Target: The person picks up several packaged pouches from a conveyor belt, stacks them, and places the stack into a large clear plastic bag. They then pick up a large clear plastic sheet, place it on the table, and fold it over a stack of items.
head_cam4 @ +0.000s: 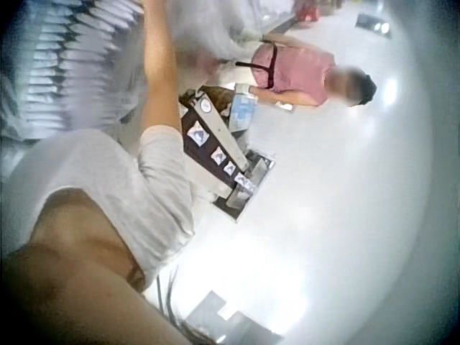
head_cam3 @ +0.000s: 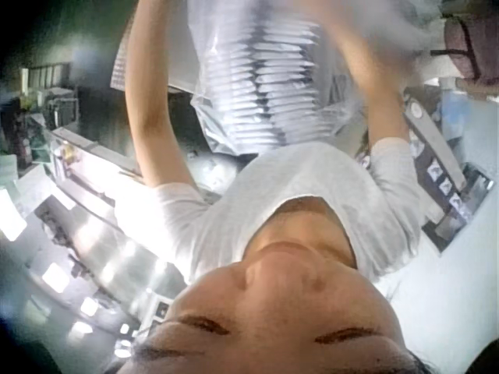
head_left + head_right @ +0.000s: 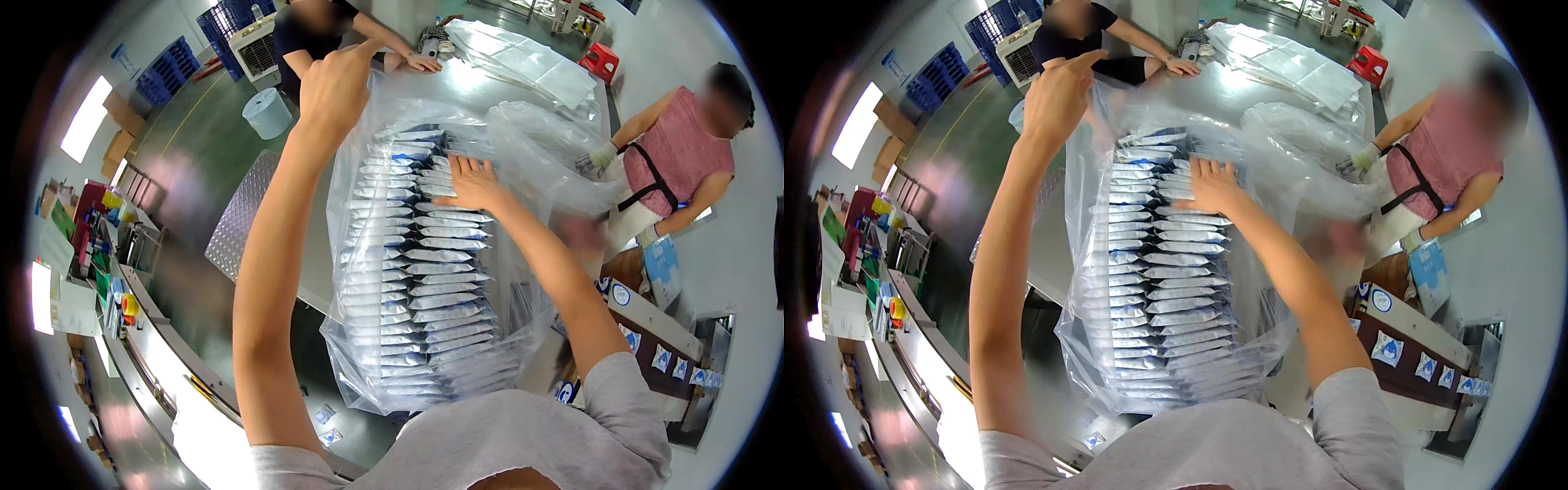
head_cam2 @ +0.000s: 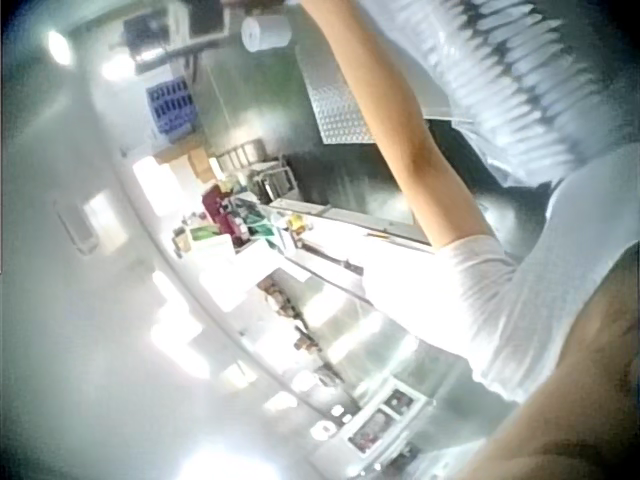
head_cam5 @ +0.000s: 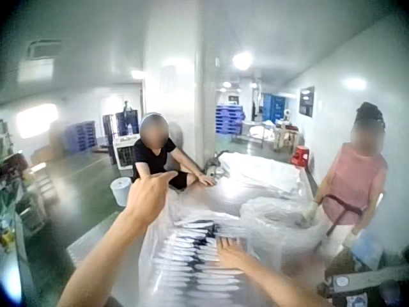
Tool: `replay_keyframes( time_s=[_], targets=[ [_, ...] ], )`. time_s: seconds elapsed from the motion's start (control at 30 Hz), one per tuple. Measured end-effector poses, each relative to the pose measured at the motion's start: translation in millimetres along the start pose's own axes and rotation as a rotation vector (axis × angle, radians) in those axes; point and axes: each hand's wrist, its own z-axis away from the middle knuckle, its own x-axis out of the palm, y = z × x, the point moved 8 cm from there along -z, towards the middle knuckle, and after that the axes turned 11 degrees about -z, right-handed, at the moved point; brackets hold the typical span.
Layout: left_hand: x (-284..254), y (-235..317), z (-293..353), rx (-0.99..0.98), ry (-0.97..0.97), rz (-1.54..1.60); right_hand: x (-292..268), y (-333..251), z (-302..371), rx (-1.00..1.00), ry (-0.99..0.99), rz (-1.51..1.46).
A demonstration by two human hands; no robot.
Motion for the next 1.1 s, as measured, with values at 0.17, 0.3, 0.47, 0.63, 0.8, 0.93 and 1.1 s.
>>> replay_keyframes(
  time_s=[0.17, 0.3, 0.47, 0.63, 0.8, 0.93, 1.1],
  targets=[
    [-26, 4, 23, 0.007, 0.032, 0.295, -22, -29, 15, -0.034, -0.112, -0.246],
    [-9, -28, 104, -0.239, 0.041, 0.703, -61, -34, 130, -0.159, 0.334, -0.327],
    [92, -198, 392, -0.640, -0.363, 0.494, -49, 22, 346, 0.120, 0.799, -0.856],
    [168, -85, 678, -1.005, -1.146, 0.561, 54, 131, 502, 0.624, 0.380, -0.549],
    [160, 38, 788, -1.115, -1.466, 0.755, 57, 302, 610, 0.645, 0.346, -0.376],
    [156, 77, 788, -1.119, -1.463, 0.833, 68, 414, 675, 0.847, -0.074, -0.077],
    [136, 86, 788, -1.157, -1.425, 0.850, 104, 461, 701, 0.840, -0.288, 0.057]
  ],
)
